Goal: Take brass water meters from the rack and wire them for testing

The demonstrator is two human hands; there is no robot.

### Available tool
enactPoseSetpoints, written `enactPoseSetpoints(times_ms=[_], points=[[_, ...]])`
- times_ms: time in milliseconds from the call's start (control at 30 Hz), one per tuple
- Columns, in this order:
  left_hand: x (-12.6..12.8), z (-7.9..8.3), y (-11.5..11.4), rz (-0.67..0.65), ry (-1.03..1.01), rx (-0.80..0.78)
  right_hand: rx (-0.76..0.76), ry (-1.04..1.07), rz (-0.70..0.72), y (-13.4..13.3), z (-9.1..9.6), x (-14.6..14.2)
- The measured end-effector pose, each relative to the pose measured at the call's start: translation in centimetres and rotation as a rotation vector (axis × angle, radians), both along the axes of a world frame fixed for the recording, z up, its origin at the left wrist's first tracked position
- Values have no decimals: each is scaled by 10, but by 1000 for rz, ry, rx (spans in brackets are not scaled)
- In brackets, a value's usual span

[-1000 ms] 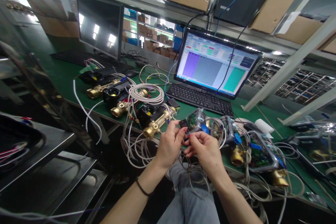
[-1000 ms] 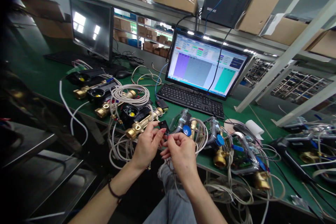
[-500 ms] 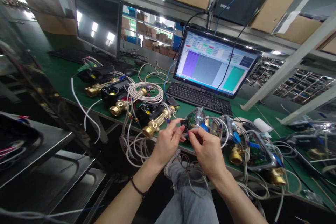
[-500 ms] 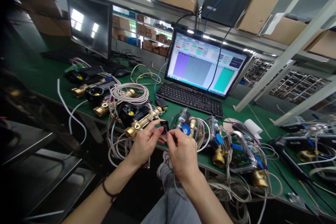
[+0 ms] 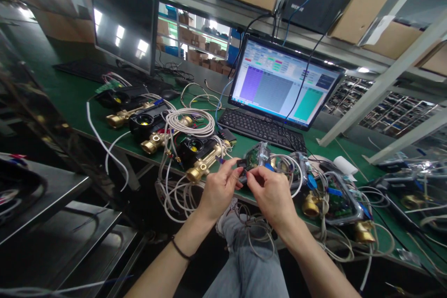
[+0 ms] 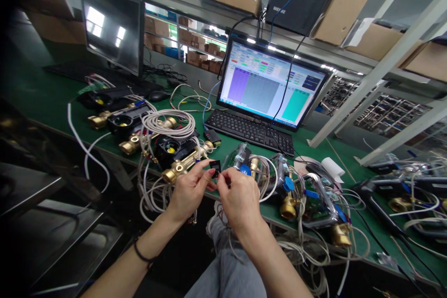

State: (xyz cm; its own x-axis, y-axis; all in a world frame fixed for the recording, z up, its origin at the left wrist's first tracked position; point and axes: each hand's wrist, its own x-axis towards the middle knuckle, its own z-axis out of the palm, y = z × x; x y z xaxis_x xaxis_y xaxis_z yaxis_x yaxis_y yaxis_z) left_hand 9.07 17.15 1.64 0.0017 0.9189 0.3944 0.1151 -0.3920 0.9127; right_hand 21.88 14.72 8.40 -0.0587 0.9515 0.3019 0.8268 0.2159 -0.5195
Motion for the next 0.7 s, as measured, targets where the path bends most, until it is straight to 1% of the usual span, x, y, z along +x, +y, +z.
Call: enactPoseSetpoints(times_ms=[300,367,467,533,600,667,700], points=[[-2,-2,0,33,155,44,-16,11,1,3,-5,-2],[-2,-1,0,55,172,53,-6,27,31,-2,-4,-3],[-2,-1,1,62,177,68,44,64,108,-19,1,2],[-1,-2,4,56,171,68,92,89,136,-34,9,14],[-1,-5,7,51,146,45,162,89,125,-47,20,37],[0,-9,11,57,90,13,276,43,41,-55,32,74],[0,-12,13,77,49,2,347,19,-34,-57,38,97]])
